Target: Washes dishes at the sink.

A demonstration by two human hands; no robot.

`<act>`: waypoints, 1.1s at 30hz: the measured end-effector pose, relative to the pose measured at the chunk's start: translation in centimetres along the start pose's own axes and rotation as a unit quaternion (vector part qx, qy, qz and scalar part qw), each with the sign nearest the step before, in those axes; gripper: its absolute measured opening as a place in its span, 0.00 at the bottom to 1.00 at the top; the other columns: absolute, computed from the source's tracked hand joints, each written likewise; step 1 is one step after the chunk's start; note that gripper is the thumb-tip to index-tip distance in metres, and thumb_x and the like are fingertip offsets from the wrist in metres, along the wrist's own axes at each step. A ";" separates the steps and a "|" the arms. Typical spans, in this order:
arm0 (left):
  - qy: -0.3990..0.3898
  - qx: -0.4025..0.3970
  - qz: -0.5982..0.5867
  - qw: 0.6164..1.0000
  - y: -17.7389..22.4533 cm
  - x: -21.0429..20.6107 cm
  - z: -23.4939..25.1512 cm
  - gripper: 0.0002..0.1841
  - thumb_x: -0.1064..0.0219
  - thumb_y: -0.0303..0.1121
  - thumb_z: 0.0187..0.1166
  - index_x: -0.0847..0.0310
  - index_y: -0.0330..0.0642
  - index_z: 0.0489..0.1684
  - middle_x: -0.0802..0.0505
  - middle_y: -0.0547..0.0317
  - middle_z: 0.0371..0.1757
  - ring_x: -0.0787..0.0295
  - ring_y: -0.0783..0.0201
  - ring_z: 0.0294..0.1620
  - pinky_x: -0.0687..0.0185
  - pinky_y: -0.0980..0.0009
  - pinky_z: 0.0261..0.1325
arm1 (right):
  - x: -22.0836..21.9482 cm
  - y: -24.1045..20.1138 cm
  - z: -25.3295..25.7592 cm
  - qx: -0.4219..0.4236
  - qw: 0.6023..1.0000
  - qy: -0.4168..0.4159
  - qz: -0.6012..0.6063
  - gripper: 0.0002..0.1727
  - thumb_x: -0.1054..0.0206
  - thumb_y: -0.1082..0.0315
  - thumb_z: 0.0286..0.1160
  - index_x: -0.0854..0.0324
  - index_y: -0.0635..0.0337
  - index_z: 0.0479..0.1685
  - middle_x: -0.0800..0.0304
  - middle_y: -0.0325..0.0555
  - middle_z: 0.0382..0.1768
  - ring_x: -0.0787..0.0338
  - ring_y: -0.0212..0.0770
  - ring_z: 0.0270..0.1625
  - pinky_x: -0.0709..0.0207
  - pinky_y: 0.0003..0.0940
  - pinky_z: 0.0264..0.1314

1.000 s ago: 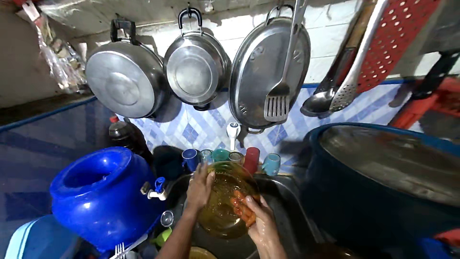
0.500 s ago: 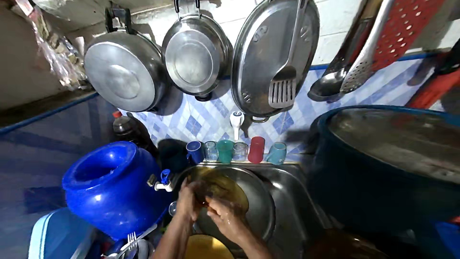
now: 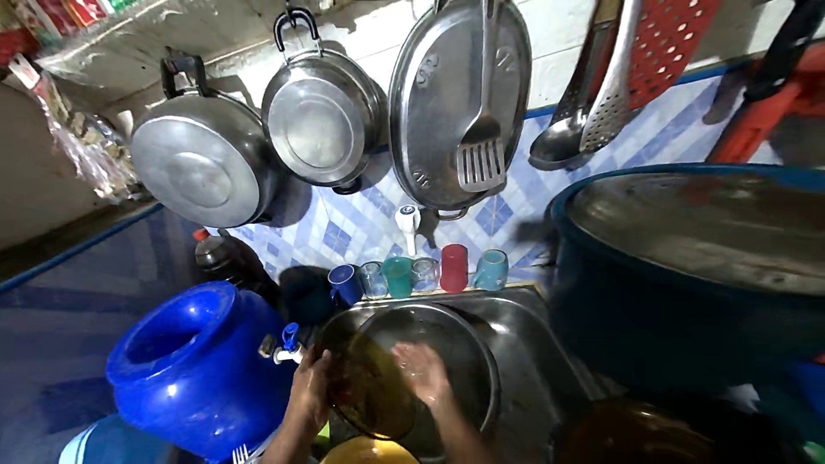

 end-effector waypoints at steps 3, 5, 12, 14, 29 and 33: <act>-0.004 -0.013 0.000 1.000 -0.8 -1.3 0.6 0.22 0.51 0.34 0.94 0.38 0.39 0.85 0.13 0.41 0.59 0.10 0.55 0.50 0.12 0.56 0.49 | -8.4 0.1 -4.3 0.084 0.925 -0.139 -0.343 0.23 0.54 0.67 0.95 0.27 0.69 0.78 0.22 0.55 0.79 0.25 0.42 0.83 0.36 0.39 0.88; -0.014 -0.039 -0.008 0.999 -0.8 -2.1 0.6 0.22 0.53 0.34 0.94 0.38 0.39 0.85 0.12 0.46 0.52 0.12 0.60 0.41 0.14 0.61 0.42 | -11.0 0.5 -5.4 0.174 0.752 -0.230 -0.592 0.28 0.48 0.65 0.91 0.34 0.58 0.89 0.40 0.50 0.92 0.46 0.47 0.95 0.58 0.49 0.97; -0.025 -0.098 -0.015 0.995 0.1 -3.3 0.5 0.25 0.52 0.35 0.94 0.42 0.42 0.89 0.15 0.48 0.67 0.12 0.64 0.52 0.14 0.63 0.51 | -11.6 -0.4 -3.3 0.248 0.697 -0.119 -0.662 0.36 0.40 0.56 0.87 0.41 0.59 0.92 0.48 0.60 0.93 0.49 0.59 0.95 0.56 0.59 0.95; -0.022 -0.111 -0.003 0.994 0.3 -3.2 1.3 0.24 0.54 0.35 0.94 0.41 0.41 0.88 0.14 0.54 0.62 0.14 0.71 0.48 0.16 0.71 0.48 | -12.5 0.1 -6.0 0.219 0.679 -0.228 -0.663 0.30 0.42 0.62 0.88 0.33 0.64 0.86 0.35 0.61 0.88 0.40 0.56 0.92 0.52 0.54 0.94; -0.015 -0.070 0.128 0.989 -1.0 -2.1 2.8 0.24 0.52 0.34 0.94 0.41 0.35 0.87 0.21 0.35 0.75 0.17 0.51 0.67 0.20 0.53 0.67 | 0.9 0.4 1.8 0.035 0.993 0.079 0.086 0.28 0.66 0.56 0.97 0.26 0.68 0.65 0.11 0.57 0.54 0.09 0.47 0.51 0.15 0.40 0.51; -0.038 -0.055 0.102 0.992 -1.1 -3.3 2.8 0.24 0.53 0.34 0.95 0.41 0.34 0.86 0.19 0.36 0.72 0.16 0.51 0.66 0.18 0.52 0.67 | -10.0 -0.4 -3.8 0.041 0.961 -0.098 -0.255 0.34 0.66 0.49 0.97 0.37 0.62 0.88 0.34 0.55 0.88 0.36 0.49 0.90 0.45 0.53 0.92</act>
Point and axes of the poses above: each hand's wrist, its own z-axis towards the middle knuckle, its own x-axis out of the back of the hand, y = z × x, the point moved 4 cm from there along z, towards the middle knuckle
